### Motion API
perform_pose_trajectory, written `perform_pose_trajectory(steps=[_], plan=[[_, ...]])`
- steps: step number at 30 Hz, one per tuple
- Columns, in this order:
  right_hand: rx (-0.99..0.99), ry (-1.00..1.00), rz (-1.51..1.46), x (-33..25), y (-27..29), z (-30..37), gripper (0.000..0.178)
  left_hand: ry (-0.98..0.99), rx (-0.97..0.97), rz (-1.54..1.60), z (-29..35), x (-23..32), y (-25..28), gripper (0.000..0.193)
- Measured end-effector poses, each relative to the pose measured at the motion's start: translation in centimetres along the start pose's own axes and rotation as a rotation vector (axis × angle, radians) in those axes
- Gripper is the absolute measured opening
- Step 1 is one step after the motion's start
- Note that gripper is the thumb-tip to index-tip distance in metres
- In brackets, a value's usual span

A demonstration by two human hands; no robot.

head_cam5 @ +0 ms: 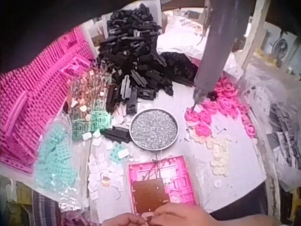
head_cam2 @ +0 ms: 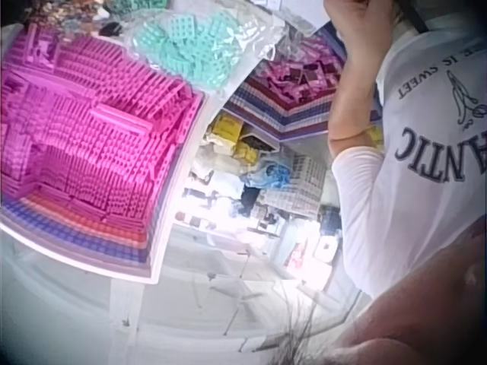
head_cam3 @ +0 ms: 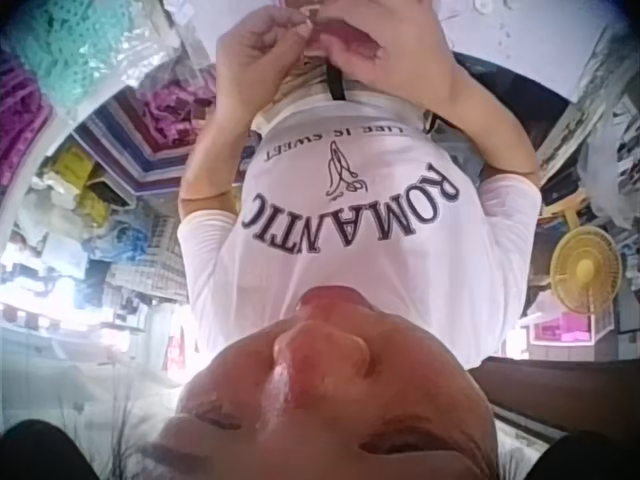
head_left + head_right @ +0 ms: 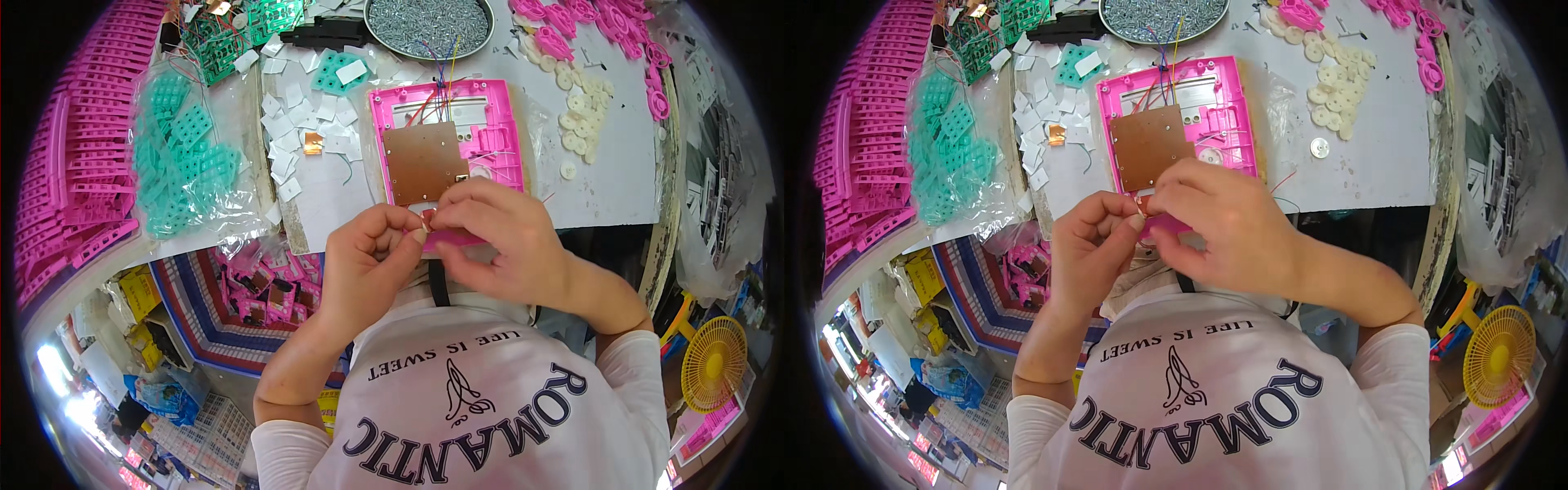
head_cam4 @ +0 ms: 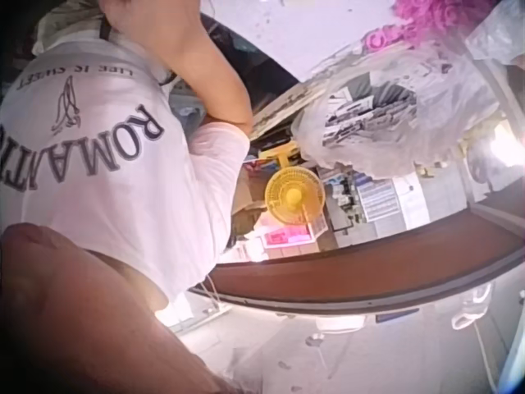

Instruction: Assembling small decorative parts and components into a plastic frame using a glue gun.

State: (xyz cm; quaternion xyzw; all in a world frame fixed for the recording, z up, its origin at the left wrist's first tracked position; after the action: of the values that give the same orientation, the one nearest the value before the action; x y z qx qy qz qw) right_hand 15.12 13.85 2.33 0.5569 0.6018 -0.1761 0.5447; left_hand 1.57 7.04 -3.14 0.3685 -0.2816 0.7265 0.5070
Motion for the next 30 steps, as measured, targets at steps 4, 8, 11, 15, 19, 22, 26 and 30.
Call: perform_pose_trajectory(steps=[4,8,11,15,19,22,26,30], plan=[[0.035,-0.197,-0.11,1.3,0.3,0.5,0.015,-0.204,0.013,-0.046,0.2,-0.2,-0.6,0.007],[0.049,-0.189,-0.078,1.6,0.5,0.7,0.016,-0.362,-0.002,-0.207,0.3,0.4,-0.7,0.009],[0.087,-0.042,0.007,1.0,0.7,0.9,0.019,-0.247,0.002,-0.267,-0.3,0.1,-0.2,0.009],[0.063,0.273,0.146,-0.5,-0.2,1.8,0.024,-0.064,-0.124,-0.354,-2.0,0.8,-0.4,0.014],[0.027,0.364,0.107,-0.9,-0.6,1.8,0.025,0.223,-0.268,-0.18,-3.5,1.5,-1.1,0.015],[0.014,0.39,0.131,-0.8,-0.8,1.8,0.025,0.12,-0.393,-0.348,-4.4,2.3,-1.4,0.015],[0.003,0.427,0.269,-0.4,-1.4,1.6,0.024,-0.524,-0.412,-0.743,-3.9,5.4,-2.5,0.014],[-0.11,0.359,0.346,-0.1,-2.2,1.7,0.032,-1.044,-0.327,-0.766,-2.5,6.0,-2.5,0.022]])
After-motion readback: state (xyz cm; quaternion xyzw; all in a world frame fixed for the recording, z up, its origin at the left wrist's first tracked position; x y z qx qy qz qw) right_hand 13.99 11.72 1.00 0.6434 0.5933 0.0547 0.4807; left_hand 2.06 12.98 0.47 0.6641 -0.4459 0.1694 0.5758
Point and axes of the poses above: each hand's wrist, its own z-axis away from the middle knuckle, its own y-axis out of the back of the hand, x = y × z, the point moved 8 cm from there along -z, towards the middle knuckle, and after that the axes turned 14 degrees about x, right-handed, at the moved point
